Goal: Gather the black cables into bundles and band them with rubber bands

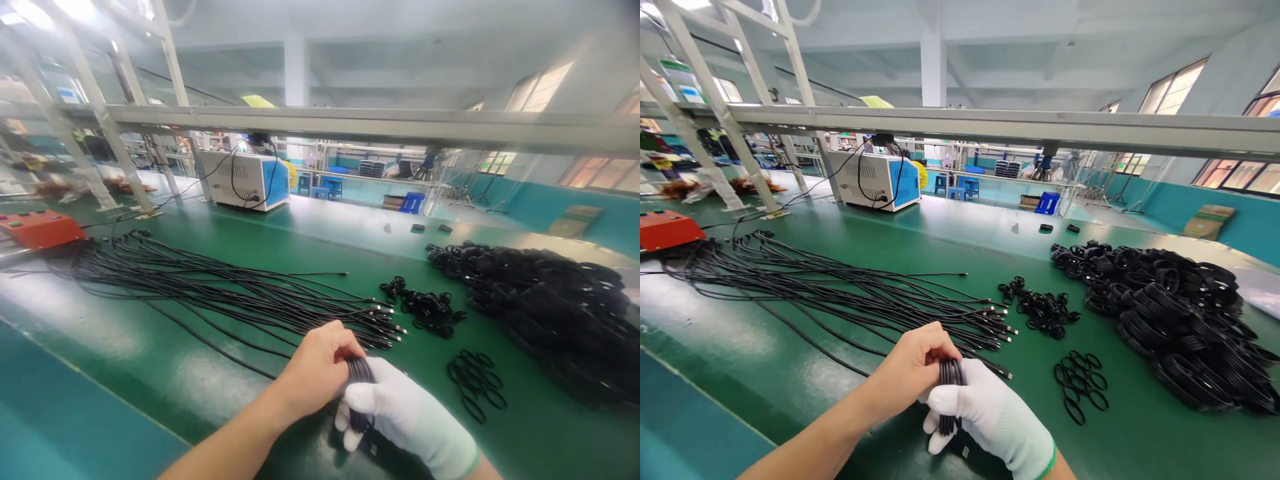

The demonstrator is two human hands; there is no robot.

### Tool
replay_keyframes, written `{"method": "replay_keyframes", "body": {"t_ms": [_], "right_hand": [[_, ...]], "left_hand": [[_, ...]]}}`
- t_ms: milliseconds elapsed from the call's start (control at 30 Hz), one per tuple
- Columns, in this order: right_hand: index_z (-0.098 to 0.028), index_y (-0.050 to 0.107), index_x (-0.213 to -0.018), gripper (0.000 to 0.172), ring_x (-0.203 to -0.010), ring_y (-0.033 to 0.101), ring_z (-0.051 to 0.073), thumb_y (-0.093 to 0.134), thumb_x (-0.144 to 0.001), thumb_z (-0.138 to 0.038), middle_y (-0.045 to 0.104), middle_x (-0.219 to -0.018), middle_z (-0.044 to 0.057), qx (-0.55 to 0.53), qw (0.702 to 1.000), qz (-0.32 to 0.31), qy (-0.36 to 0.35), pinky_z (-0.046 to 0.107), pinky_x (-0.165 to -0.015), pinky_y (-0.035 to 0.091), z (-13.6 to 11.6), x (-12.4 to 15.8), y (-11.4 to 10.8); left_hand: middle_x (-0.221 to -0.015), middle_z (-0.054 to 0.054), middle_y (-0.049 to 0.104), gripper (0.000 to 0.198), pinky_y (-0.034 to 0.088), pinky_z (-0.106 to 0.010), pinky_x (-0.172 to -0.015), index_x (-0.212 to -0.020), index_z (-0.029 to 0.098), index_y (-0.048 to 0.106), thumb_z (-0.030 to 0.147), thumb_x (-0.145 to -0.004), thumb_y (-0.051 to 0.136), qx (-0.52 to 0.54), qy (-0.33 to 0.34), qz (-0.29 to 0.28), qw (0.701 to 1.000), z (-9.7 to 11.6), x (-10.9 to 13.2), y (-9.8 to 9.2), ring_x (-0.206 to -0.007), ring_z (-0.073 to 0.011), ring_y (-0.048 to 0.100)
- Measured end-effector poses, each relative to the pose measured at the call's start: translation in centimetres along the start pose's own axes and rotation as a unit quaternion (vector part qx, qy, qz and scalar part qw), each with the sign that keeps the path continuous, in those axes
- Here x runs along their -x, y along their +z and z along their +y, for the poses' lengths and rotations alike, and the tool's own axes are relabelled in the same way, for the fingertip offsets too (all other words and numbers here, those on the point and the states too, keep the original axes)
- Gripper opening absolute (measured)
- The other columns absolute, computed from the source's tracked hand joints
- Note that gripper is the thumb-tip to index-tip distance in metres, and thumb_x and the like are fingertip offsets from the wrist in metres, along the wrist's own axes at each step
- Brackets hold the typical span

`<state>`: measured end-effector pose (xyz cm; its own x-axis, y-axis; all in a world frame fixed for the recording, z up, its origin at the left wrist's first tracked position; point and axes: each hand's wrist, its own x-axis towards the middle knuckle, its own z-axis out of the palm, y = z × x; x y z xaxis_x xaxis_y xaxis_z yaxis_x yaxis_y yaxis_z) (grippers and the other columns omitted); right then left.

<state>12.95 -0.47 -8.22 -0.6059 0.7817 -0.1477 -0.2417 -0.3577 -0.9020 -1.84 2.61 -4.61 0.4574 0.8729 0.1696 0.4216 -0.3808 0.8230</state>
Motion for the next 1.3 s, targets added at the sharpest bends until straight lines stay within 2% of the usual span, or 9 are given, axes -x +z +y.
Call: {"method": "replay_keyframes", "body": {"t_ms": [100, 267, 367, 467, 567, 700, 900, 1100, 1300], "right_hand": [[-0.007, 0.06, -0.091, 0.03, -0.049, 0.06, 0.014, 0.065, -0.074, -0.031, 0.063, -0.07, 0.009, -0.008, 1.0, 0.004, -0.015, 0.02, -0.042, 0.044, 0.2, -0.3, 0.0], [-0.01, 0.058, -0.096, 0.027, -0.067, 0.058, 0.014, 0.064, -0.079, -0.03, 0.057, -0.075, 0.005, -0.139, 0.988, 0.03, -0.055, 0.025, -0.055, 0.049, 0.1, -1.0, 0.0], [-0.01, 0.06, -0.087, 0.017, -0.067, 0.053, 0.011, 0.062, -0.081, -0.026, 0.053, -0.075, 0.003, -0.185, 0.978, 0.027, -0.095, 0.022, -0.057, 0.045, -0.1, -1.2, -0.1], [-0.009, 0.061, -0.081, 0.012, -0.068, 0.052, 0.01, 0.06, -0.082, -0.021, 0.053, -0.072, 0.003, -0.198, 0.973, 0.012, -0.119, 0.022, -0.063, 0.045, -0.2, -1.2, -0.3], [-0.01, 0.061, -0.093, 0.017, -0.073, 0.057, 0.014, 0.058, -0.084, -0.024, 0.057, -0.079, 0.005, -0.213, 0.973, 0.009, -0.084, 0.028, -0.065, 0.049, -0.1, -0.8, -0.8], [-0.011, 0.056, -0.107, 0.028, -0.08, 0.061, 0.019, 0.06, -0.083, -0.026, 0.059, -0.088, 0.009, -0.209, 0.978, -0.014, -0.02, 0.038, -0.067, 0.054, 0.4, -0.5, -1.2], [-0.01, 0.054, -0.099, 0.03, -0.065, 0.063, 0.016, 0.067, -0.077, -0.026, 0.059, -0.075, 0.007, -0.159, 0.987, -0.003, -0.022, 0.027, -0.049, 0.055, 1.0, -0.8, -0.9], [-0.01, 0.055, -0.089, 0.033, -0.053, 0.059, 0.011, 0.072, -0.07, -0.031, 0.057, -0.071, 0.003, -0.092, 0.996, -0.001, -0.004, 0.019, -0.04, 0.05, 0.0, -0.5, -0.2], [-0.01, 0.056, -0.09, 0.034, -0.051, 0.058, 0.011, 0.073, -0.067, -0.029, 0.057, -0.069, 0.003, -0.074, 0.997, 0.025, 0.015, 0.018, -0.04, 0.049, -0.2, -0.6, 0.2]], "left_hand": [[-0.076, 0.002, 0.052, 0.03, 0.039, -0.019, -0.06, -0.072, 0.02, 0.067, 0.001, -0.068, 0.045, 0.008, 0.009, 0.024, 1.0, -0.2, -0.2, 0.2, -0.07, -0.0098, 0.053], [-0.094, 0.002, 0.057, 0.035, 0.041, -0.024, -0.073, -0.097, 0.025, 0.061, 0.004, -0.071, 0.052, -0.023, 0.008, 0.03, 0.999, 0.0, 1.1, 0.0, -0.083, -0.0133, 0.053], [-0.086, 0.003, 0.06, 0.014, 0.038, -0.029, -0.076, -0.074, 0.021, 0.057, 0.009, -0.07, 0.063, -0.105, 0.037, 0.004, 0.994, 0.3, 2.6, 0.6, -0.084, -0.0167, 0.05], [-0.083, 0.002, 0.063, 0.015, 0.035, -0.032, -0.077, -0.066, 0.02, 0.055, 0.013, -0.073, 0.066, -0.15, 0.068, 0.002, 0.986, 0.4, 3.2, 0.9, -0.086, -0.0184, 0.049], [-0.082, 0.003, 0.062, 0.01, 0.04, -0.028, -0.073, -0.08, 0.023, 0.058, 0.016, -0.076, 0.063, -0.061, 0.022, -0.009, 0.998, 0.3, 2.6, 0.0, -0.081, -0.0159, 0.053], [-0.083, 0.003, 0.06, 0.017, 0.042, -0.023, -0.065, -0.093, 0.024, 0.056, 0.014, -0.079, 0.054, -0.024, -0.035, 0.063, 0.997, 0.3, 1.2, -1.3, -0.07, -0.0118, 0.054], [-0.078, 0.002, 0.059, 0.017, 0.04, -0.023, -0.064, -0.075, 0.021, 0.056, 0.007, -0.077, 0.046, -0.14, 0.032, 0.069, 0.987, 0.1, 0.6, 0.3, -0.071, -0.0123, 0.054], [-0.068, 0.004, 0.058, 0.021, 0.04, -0.022, -0.059, -0.079, 0.022, 0.053, 0.005, -0.069, 0.046, -0.09, -0.039, 0.08, 0.992, -0.3, 0.7, 1.0, -0.062, -0.0112, 0.053], [-0.061, 0.005, 0.056, 0.014, 0.036, -0.021, -0.055, -0.067, 0.02, 0.053, 0.008, -0.067, 0.047, -0.062, -0.063, 0.073, 0.993, -1.0, 0.1, 1.3, -0.06, -0.0114, 0.052]]}}
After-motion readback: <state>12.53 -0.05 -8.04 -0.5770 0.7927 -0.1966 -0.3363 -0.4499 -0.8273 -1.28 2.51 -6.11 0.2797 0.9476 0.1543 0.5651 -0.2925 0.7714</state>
